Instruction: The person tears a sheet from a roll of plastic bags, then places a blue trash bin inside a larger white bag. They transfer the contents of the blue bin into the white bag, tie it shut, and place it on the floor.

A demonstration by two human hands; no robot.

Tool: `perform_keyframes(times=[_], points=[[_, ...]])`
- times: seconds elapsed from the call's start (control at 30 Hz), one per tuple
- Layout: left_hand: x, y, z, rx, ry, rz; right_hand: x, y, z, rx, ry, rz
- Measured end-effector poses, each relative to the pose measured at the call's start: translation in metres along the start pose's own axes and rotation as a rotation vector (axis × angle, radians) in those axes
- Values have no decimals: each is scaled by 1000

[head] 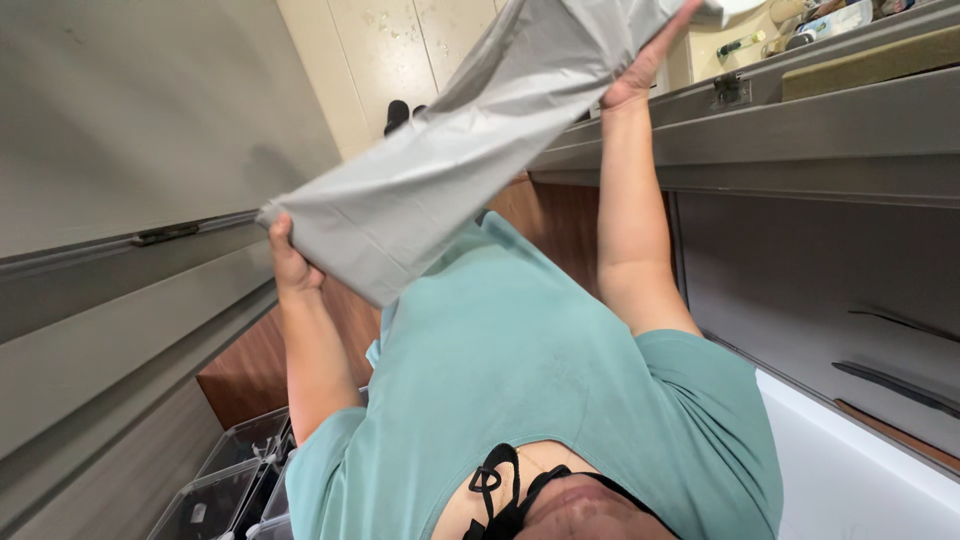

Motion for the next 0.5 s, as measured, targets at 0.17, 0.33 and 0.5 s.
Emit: perform_keyframes(times=[0.17,0.33,0.5], points=[[21,27,9,11,58,-45,-6,-12,28,46,-132,257],[29,56,9,-103,104,-133,-26,40,60,138,-115,208],[23,76,13,-145,150,-243,-41,66,92,81,-44,185]])
Point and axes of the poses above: each hand's wrist, its own x-axis away from the middle knuckle, its own y-axis out of the back of the hand, z = x × y, the point moved 2 cm from there along -x, towards the middle knuckle, and after that the axes turned 13 degrees about z, right-handed, at the moved point
